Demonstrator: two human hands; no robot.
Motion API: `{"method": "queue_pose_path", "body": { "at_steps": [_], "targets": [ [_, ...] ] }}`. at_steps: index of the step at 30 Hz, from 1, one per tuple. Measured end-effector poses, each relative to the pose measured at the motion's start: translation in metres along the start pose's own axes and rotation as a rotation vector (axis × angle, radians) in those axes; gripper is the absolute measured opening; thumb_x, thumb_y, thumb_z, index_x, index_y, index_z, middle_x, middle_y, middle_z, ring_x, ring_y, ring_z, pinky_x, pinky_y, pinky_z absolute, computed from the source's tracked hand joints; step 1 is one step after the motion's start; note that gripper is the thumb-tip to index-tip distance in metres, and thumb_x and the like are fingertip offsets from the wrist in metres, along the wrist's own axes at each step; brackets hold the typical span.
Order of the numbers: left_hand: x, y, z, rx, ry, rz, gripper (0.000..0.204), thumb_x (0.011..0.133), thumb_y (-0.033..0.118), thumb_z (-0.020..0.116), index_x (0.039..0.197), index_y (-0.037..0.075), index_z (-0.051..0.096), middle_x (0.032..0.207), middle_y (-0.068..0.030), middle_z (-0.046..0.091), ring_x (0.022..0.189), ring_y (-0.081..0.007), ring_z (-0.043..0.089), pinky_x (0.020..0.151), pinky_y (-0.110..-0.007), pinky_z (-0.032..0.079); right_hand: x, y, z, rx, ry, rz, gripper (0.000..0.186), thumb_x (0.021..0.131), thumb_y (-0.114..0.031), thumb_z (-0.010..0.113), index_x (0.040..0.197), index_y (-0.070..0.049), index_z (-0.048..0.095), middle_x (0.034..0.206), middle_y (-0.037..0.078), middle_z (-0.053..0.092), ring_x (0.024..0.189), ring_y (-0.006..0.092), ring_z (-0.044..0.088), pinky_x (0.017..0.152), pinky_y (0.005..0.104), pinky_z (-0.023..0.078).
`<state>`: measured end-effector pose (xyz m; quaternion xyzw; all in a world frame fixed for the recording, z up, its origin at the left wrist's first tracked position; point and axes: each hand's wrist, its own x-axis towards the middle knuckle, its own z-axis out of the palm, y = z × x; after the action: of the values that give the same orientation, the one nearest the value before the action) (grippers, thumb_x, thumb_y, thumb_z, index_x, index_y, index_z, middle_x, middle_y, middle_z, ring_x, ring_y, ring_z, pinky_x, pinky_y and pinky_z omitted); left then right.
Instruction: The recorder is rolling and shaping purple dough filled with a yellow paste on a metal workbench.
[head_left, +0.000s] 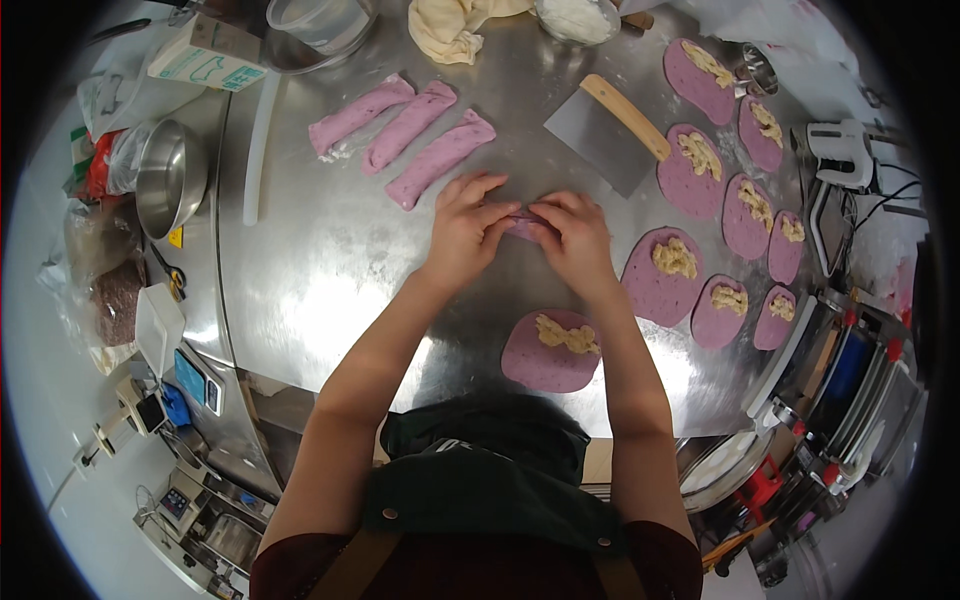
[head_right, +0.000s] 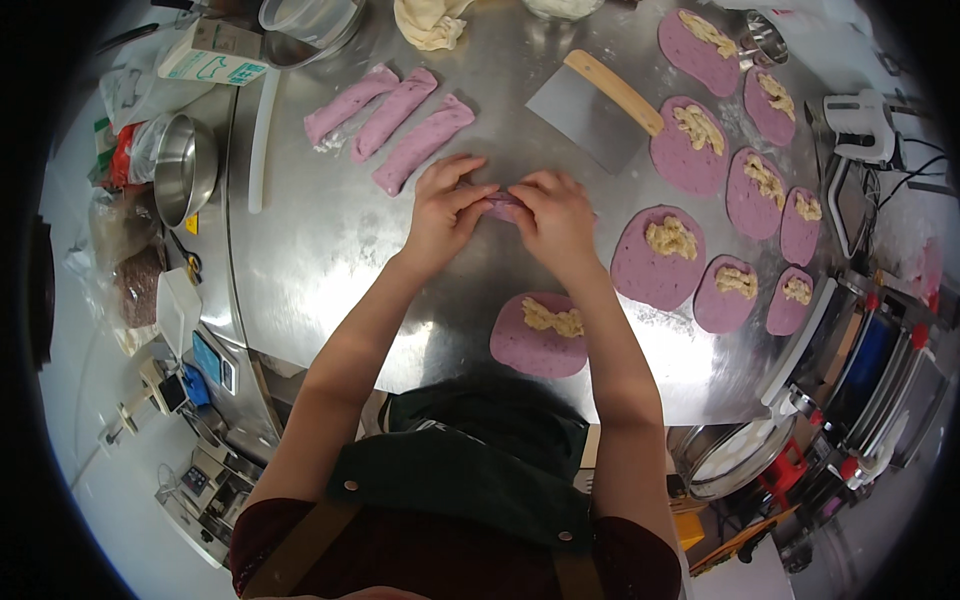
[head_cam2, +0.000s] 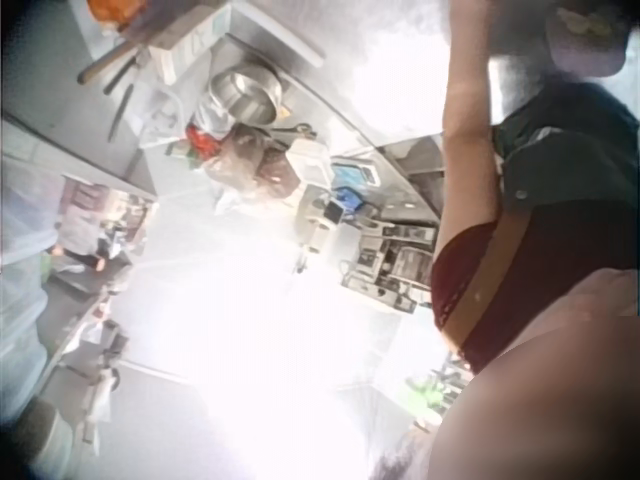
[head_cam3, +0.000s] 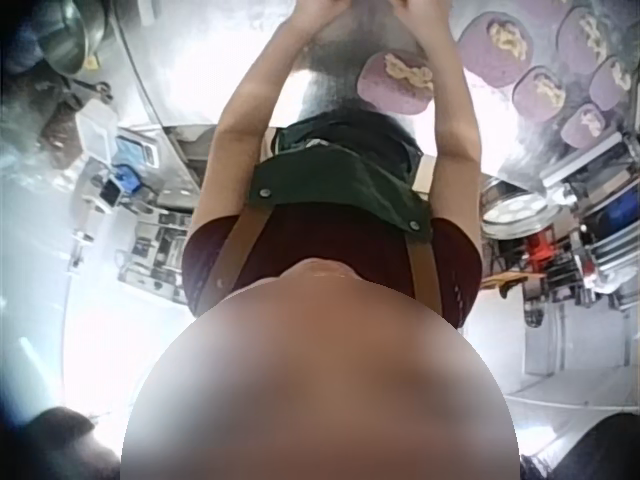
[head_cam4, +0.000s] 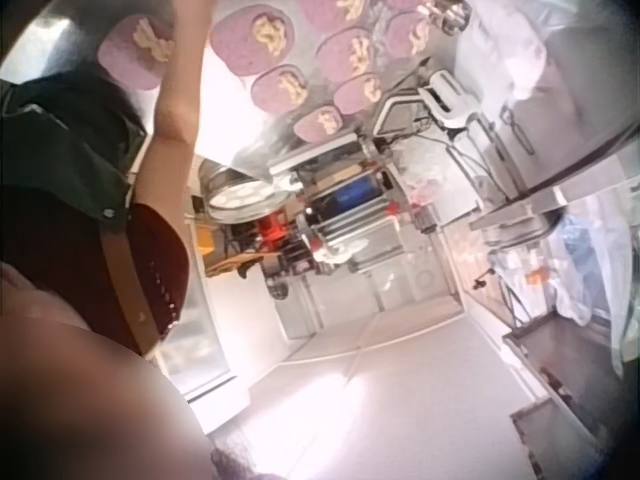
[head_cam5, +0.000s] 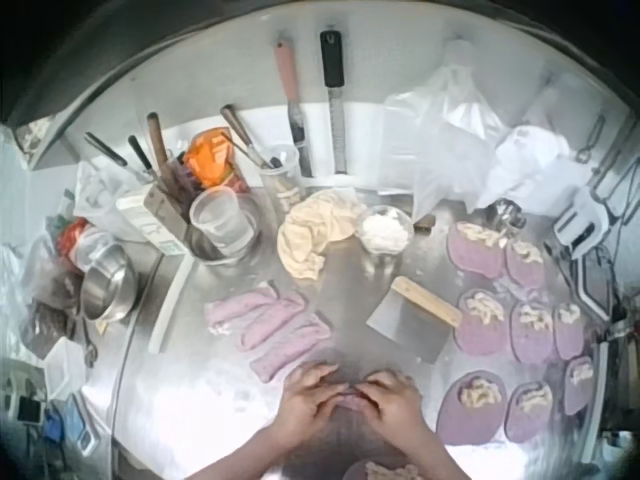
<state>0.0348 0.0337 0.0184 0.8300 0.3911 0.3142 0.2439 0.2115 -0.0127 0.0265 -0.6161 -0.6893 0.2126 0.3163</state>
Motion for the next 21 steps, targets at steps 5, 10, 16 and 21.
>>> {"method": "queue_pose_path", "body": {
  "at_steps": [5, 10, 16, 21],
  "targets": [
    [-0.002, -0.011, -0.002, -0.079, -0.026, -0.051, 0.030, 0.066, 0.005, 0.073, 0.096, 0.011, 0.071, 0.117, -0.0083, 0.059, 0.110, -0.0293, 0.051, 0.089, -0.039, 0.041, 0.000, -0.007, 0.012, -0.028, 0.085, -0.053, 0.014, 0.070, -0.014, 0.070, 0.083, -0.009, 0.068, 0.087, 0.001, 0.061, 0.083, 0.0233, 0.056, 0.076, 0.0387, 0.042],
    [-0.009, -0.019, -0.008, -0.053, -0.017, -0.055, 0.031, 0.067, 0.007, 0.074, 0.097, 0.012, 0.071, 0.116, -0.0073, 0.059, 0.111, -0.0301, 0.051, 0.090, -0.040, 0.039, 0.001, -0.006, 0.020, -0.045, 0.137, 0.004, 0.012, 0.072, -0.012, 0.068, 0.083, -0.009, 0.068, 0.086, 0.001, 0.060, 0.082, 0.0230, 0.056, 0.078, 0.0380, 0.041],
    [-0.012, -0.023, -0.002, -0.004, -0.003, -0.057, 0.030, 0.068, 0.009, 0.074, 0.097, 0.013, 0.071, 0.117, -0.0070, 0.059, 0.111, -0.0302, 0.051, 0.090, -0.041, 0.039, 0.003, -0.009, 0.021, -0.027, 0.117, -0.007, 0.014, 0.071, -0.012, 0.068, 0.085, -0.010, 0.069, 0.087, 0.001, 0.060, 0.083, 0.0229, 0.056, 0.077, 0.0380, 0.041],
    [-0.011, -0.023, -0.003, -0.048, 0.001, -0.076, 0.033, 0.069, 0.008, 0.073, 0.101, 0.012, 0.070, 0.118, -0.0089, 0.058, 0.111, -0.0308, 0.051, 0.091, -0.041, 0.039, 0.006, -0.012, 0.022, -0.043, 0.090, -0.016, 0.017, 0.071, -0.012, 0.068, 0.087, -0.009, 0.069, 0.088, 0.001, 0.060, 0.085, 0.0226, 0.056, 0.078, 0.0379, 0.041]
  ]
}}
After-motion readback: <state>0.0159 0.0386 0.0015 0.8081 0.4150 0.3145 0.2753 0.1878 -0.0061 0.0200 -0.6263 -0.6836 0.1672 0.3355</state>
